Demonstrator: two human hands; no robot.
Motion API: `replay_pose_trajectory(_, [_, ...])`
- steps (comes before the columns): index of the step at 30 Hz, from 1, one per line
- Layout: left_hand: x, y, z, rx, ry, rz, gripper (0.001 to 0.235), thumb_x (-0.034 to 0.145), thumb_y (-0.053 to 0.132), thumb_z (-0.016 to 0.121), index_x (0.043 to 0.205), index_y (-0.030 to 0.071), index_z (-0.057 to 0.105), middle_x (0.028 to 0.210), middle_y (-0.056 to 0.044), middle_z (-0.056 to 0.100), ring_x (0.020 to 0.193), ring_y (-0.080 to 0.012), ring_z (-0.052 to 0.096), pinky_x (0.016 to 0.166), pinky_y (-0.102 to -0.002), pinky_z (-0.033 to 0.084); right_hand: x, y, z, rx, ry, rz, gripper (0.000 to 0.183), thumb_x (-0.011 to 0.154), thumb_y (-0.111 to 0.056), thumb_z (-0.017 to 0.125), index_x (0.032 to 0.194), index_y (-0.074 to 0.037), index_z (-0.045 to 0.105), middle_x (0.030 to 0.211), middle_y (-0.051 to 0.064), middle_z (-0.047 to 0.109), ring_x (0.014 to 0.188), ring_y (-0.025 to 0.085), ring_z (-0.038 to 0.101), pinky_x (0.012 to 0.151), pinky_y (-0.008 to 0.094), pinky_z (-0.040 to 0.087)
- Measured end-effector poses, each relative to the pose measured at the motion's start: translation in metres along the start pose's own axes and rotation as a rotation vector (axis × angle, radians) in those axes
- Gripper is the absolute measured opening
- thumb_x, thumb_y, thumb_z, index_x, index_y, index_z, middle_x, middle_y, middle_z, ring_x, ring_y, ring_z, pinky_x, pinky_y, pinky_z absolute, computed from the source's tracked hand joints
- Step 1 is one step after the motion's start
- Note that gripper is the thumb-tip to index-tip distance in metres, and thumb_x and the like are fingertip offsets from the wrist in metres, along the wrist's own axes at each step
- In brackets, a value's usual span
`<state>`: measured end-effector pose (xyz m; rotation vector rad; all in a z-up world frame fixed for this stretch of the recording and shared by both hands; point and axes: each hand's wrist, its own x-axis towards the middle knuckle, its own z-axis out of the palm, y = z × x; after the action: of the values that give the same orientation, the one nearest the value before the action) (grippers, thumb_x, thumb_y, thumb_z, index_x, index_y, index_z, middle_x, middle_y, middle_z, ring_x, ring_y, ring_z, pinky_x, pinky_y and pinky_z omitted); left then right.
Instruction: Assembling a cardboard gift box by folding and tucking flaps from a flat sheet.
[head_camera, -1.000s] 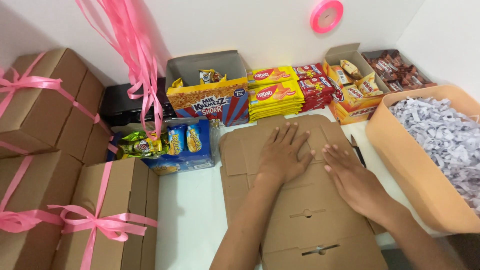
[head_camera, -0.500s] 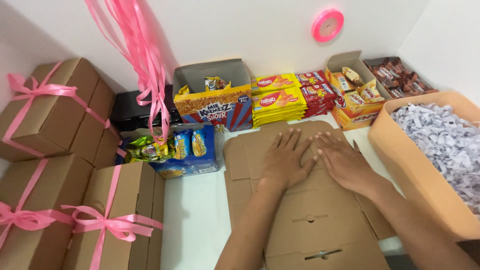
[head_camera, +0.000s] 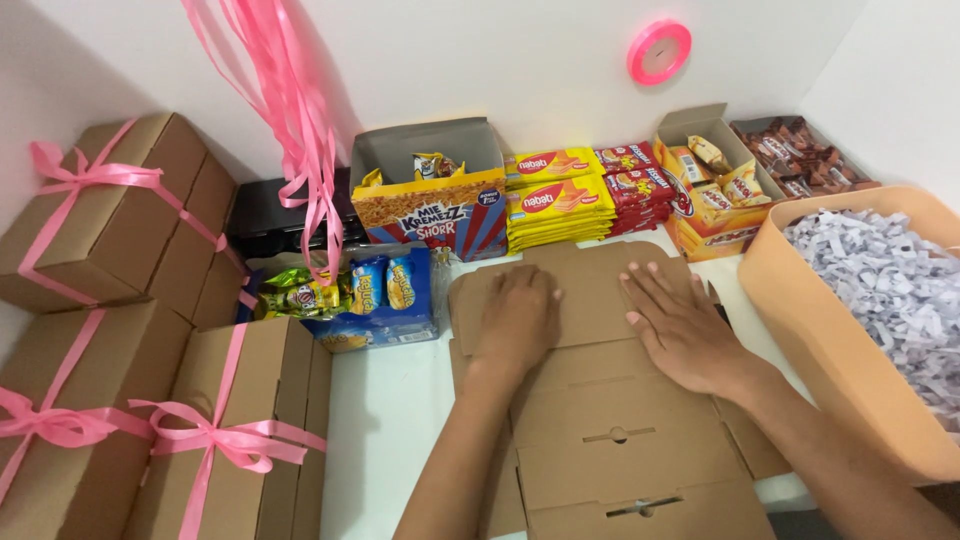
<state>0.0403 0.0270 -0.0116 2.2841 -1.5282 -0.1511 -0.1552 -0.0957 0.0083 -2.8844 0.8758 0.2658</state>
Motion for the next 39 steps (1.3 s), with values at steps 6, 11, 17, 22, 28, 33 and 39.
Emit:
replay_pose_trajectory(6, [-0.020, -0.049, 0.000, 0.161, 0.255, -0.090, 0.022, 0.101, 0.019, 0.056, 0.108, 0.003, 0.069, 0.101, -0.015, 0.071, 0.110, -0.0317, 0.068, 0.094, -0.047, 0.056, 0.001, 0.003, -0.002, 0.053, -0.023, -0.020, 0.060, 0.109, -0.042, 0.009, 0.163, -0.021, 0.019, 0.171, 0.009, 0.018, 0.159, 0.026, 0.011, 0.125, 0.058, 0.004])
replay_pose_trajectory(11, [-0.035, -0.040, -0.016, 0.125, 0.330, -0.238, 0.015, 0.097, 0.019, 0.064, 0.100, 0.004, 0.064, 0.092, -0.013, 0.069, 0.098, -0.0312, 0.069, 0.079, -0.045, 0.062, 0.002, 0.009, -0.004, 0.050, 0.046, -0.014, 0.060, 0.109, -0.045, 0.013, 0.163, -0.020, 0.023, 0.170, 0.008, 0.021, 0.159, 0.026, 0.013, 0.125, 0.058, 0.008])
replay_pose_trajectory(17, [-0.026, -0.053, 0.002, -0.008, 0.437, -0.368, 0.018, 0.098, 0.018, 0.059, 0.109, 0.004, 0.061, 0.093, -0.019, 0.068, 0.087, -0.0422, 0.065, 0.063, -0.054, 0.055, 0.004, -0.001, -0.020, -0.049, 0.484, -0.174, 0.061, 0.108, -0.040, 0.025, 0.156, -0.004, 0.036, 0.165, 0.010, 0.034, 0.158, 0.027, 0.016, 0.125, 0.054, 0.010])
replay_pose_trajectory(22, [-0.036, -0.041, -0.022, -0.041, 0.443, -0.373, 0.030, 0.096, 0.011, 0.064, 0.120, -0.005, 0.058, 0.088, -0.022, 0.070, 0.085, -0.0401, 0.074, 0.072, -0.053, 0.063, 0.014, -0.062, -0.042, -0.193, 0.756, -0.412, 0.035, 0.104, -0.038, 0.050, 0.119, -0.012, 0.068, 0.139, 0.009, 0.064, 0.143, 0.029, 0.051, 0.109, 0.047, 0.043])
replay_pose_trajectory(28, [-0.045, -0.031, -0.035, -0.108, 0.525, -0.357, 0.033, 0.099, 0.012, 0.057, 0.128, -0.004, 0.056, 0.093, -0.022, 0.070, 0.089, -0.0389, 0.074, 0.074, -0.049, 0.062, 0.035, -0.094, -0.044, 0.191, 0.068, -0.392, 0.052, 0.107, -0.033, 0.040, 0.150, -0.003, 0.049, 0.160, 0.022, 0.039, 0.154, 0.037, 0.023, 0.120, 0.053, 0.026])
replay_pose_trajectory(33, [-0.041, -0.020, -0.028, -0.021, 0.647, -0.228, 0.036, 0.095, 0.001, 0.061, 0.130, -0.006, 0.057, 0.095, -0.022, 0.069, 0.095, -0.0379, 0.072, 0.080, -0.048, 0.061, 0.044, -0.086, -0.019, 0.295, -0.045, -0.376, 0.064, 0.107, -0.035, 0.044, 0.159, -0.001, 0.028, 0.167, 0.021, 0.023, 0.158, 0.036, 0.009, 0.125, 0.052, 0.009])
replay_pose_trajectory(39, [-0.044, 0.025, -0.027, 0.042, 0.286, -0.123, 0.030, 0.094, 0.000, 0.062, 0.123, -0.006, 0.059, 0.100, -0.021, 0.069, 0.096, -0.0314, 0.075, 0.074, -0.038, 0.065, 0.039, -0.081, -0.047, 0.773, -0.088, -0.239, 0.054, 0.105, -0.026, 0.046, 0.154, -0.003, 0.042, 0.162, 0.023, 0.034, 0.153, 0.039, 0.023, 0.126, 0.055, 0.017])
